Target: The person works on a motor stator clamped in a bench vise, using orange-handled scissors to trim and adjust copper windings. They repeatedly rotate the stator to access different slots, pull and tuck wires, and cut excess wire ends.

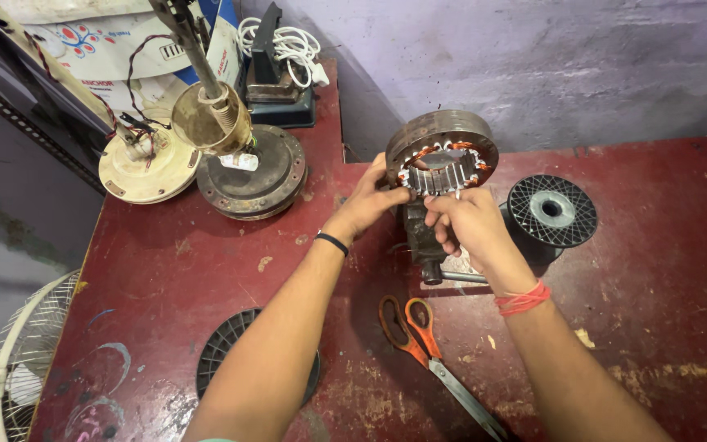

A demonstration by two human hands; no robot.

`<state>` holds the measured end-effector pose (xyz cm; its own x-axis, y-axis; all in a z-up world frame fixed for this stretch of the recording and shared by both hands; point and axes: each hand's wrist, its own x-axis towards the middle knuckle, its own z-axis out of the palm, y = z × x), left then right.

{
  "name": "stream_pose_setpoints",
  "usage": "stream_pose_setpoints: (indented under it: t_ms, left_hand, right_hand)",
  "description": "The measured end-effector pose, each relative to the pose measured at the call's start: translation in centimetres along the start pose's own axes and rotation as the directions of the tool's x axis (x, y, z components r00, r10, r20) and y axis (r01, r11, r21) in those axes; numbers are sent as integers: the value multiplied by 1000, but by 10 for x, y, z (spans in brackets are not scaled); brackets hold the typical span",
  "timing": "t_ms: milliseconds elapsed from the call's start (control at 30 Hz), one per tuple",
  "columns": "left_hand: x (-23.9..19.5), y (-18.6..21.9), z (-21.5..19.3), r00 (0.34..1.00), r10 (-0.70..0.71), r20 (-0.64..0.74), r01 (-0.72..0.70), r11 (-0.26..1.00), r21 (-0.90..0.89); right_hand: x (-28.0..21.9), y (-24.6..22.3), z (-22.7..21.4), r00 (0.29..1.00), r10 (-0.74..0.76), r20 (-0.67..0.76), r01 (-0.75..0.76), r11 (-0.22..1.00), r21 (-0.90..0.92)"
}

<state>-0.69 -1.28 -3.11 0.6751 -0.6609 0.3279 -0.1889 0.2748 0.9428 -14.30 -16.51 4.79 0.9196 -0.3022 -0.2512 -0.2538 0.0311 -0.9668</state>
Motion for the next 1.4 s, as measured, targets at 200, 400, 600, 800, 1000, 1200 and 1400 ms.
stream_pose_setpoints:
  t_ms: [200,400,600,800,1000,1200,1400]
  left_hand:
    - [-2,14,2,1000,30,1,-30,998,47]
    - [-3,20,4,1000,23,-14,-22,998,52]
    - [-3,17,5,997,70,-20,-69,997,45]
    - [-3,14,2,998,55,-26,-53,995,79]
    - [-3,11,6,999,-11,-44,7,997,-82]
    - [-2,10,7,996,-4,-88,5,1000,8]
    - [-2,13,4,999,29,-32,-28,999,22]
  right_hand:
    - [-3,4,-6,1000,22,5,-22,999,-25]
    - [-14,13,-4,998,49,-33,-49,999,-11]
    - [-35,11,10,996,40,-78,-55,979,-195]
    - [-54,-2,-32,969,-122,-215,-53,746,-664]
    - [17,-3,-64,753,-658,-5,657,752,58]
    - [51,14,-43,795,-596,110,559,792,246]
    - [51,19,-34,808,-578,113,575,816,64]
